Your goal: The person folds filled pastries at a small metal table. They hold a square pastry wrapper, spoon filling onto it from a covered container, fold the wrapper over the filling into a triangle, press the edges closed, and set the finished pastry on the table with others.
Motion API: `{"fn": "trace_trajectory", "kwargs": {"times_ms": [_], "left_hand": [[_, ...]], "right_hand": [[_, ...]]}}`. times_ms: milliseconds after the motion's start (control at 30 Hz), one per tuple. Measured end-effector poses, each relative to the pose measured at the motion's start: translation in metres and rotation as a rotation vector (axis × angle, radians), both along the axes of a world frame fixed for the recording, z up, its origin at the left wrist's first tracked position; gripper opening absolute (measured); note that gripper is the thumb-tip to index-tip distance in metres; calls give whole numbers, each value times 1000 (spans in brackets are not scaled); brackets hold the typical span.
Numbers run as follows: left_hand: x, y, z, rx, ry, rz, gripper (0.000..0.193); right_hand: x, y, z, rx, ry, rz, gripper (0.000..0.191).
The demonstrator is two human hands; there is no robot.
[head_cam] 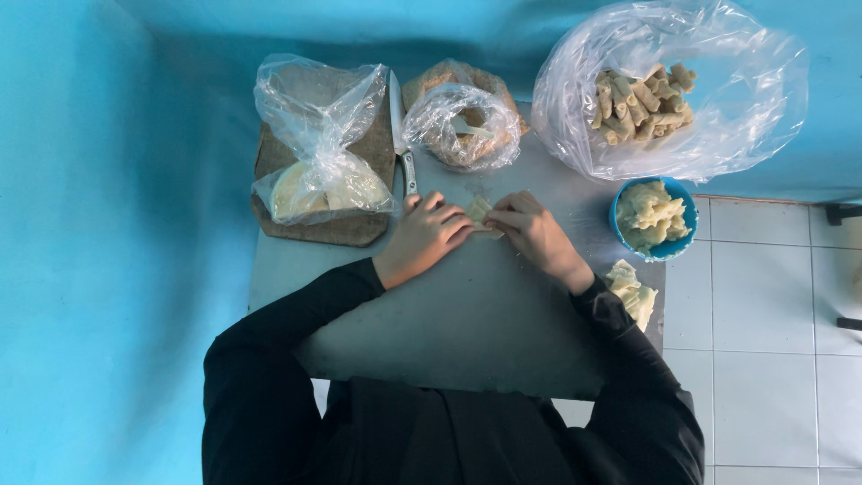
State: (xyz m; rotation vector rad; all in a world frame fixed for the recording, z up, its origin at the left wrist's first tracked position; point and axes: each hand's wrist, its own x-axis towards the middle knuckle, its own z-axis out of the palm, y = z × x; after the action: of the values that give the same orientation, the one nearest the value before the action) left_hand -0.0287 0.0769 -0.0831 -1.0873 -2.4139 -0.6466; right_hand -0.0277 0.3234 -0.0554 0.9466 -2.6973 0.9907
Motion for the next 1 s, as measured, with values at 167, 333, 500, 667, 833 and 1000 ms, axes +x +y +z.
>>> {"fn": "trace_trajectory", "kwargs": {"times_ms": [167,333,500,667,833,1000], "left_hand": [[5,1,-8,-32,43,7,25],[3,2,-12,-19,1,12,20],[0,2,-6,93,-187,42,18],[-1,3,6,150,-288,96,19],[-1,3,11,157,-323,120,20],[1,5,3,113,-205,74,18]], "right_hand": [[13,-1,7,-12,23,10,21],[13,-6,11,-15,3,-22,16],[2,-3,6,-25,-245,-175,15],[-9,-3,-4,-50,-416,-298,23],[-4,-3,-7,-11,-20,-58,15],[10,-9,2,80,135,-32,28]]}}
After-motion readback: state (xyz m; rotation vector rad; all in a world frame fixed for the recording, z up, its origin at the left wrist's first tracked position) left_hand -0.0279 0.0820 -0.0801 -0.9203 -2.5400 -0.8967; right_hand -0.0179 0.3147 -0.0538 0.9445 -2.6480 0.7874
